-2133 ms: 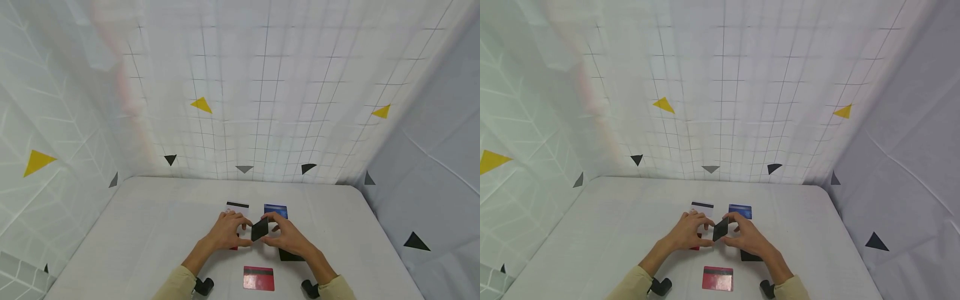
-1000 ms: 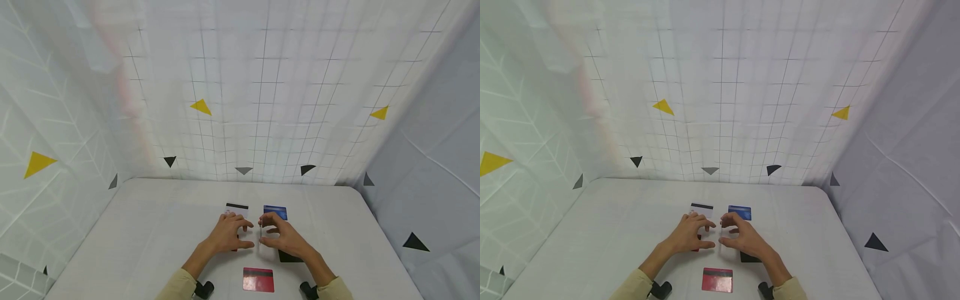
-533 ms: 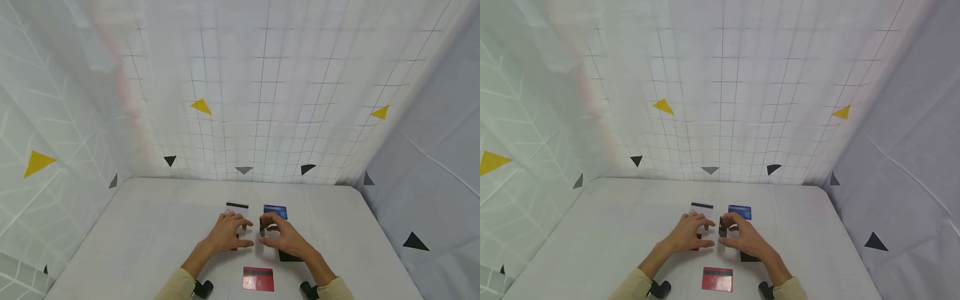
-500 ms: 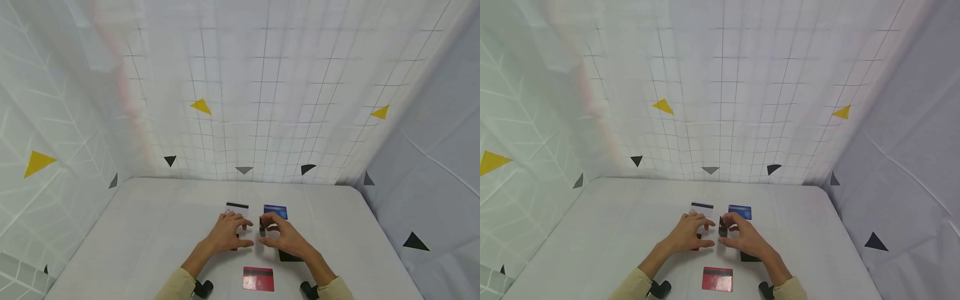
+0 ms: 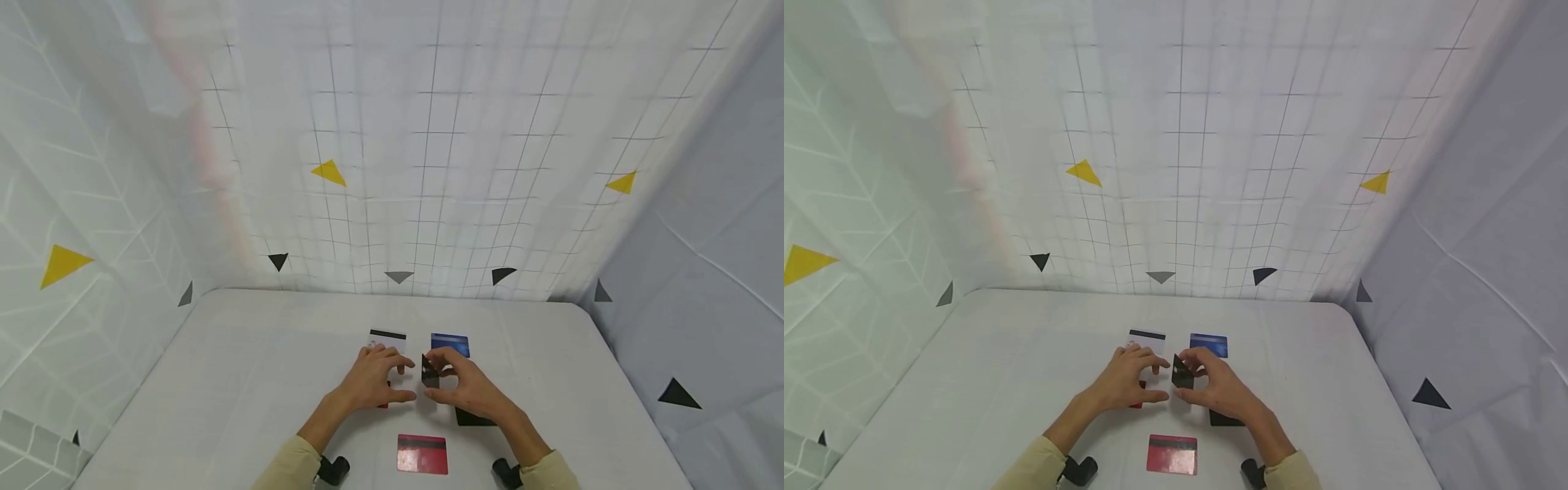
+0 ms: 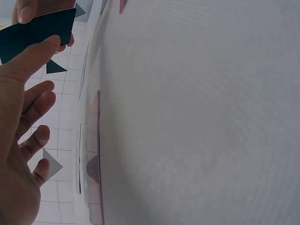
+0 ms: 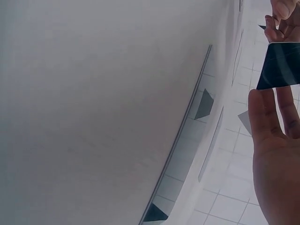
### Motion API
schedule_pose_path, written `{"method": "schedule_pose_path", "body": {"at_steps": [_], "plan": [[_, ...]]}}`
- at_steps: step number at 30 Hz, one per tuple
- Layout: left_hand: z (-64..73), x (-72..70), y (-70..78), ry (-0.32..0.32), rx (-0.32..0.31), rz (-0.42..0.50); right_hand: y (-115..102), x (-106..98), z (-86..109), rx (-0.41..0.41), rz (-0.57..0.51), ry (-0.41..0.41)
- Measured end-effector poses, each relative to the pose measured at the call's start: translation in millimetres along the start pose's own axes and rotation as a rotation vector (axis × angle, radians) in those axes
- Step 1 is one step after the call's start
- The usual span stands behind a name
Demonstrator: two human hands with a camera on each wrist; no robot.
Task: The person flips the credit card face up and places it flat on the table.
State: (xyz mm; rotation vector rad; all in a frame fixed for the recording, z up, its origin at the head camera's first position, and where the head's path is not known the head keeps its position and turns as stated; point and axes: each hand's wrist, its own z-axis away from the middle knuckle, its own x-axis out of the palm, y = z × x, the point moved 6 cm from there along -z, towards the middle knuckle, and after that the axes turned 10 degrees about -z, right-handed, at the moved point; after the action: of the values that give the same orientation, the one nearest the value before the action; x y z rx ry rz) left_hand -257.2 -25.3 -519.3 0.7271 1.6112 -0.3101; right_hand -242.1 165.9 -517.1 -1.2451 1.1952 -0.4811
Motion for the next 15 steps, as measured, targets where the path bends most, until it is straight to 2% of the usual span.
{"method": "schedule_pose_path", "body": {"at_steps": [15], "plan": [[-0.9,4.5,-2.6,-0.002,-0.005,-0.001,-3.3,0.7,1.2,-0.012,0.104,-0.02]]}}
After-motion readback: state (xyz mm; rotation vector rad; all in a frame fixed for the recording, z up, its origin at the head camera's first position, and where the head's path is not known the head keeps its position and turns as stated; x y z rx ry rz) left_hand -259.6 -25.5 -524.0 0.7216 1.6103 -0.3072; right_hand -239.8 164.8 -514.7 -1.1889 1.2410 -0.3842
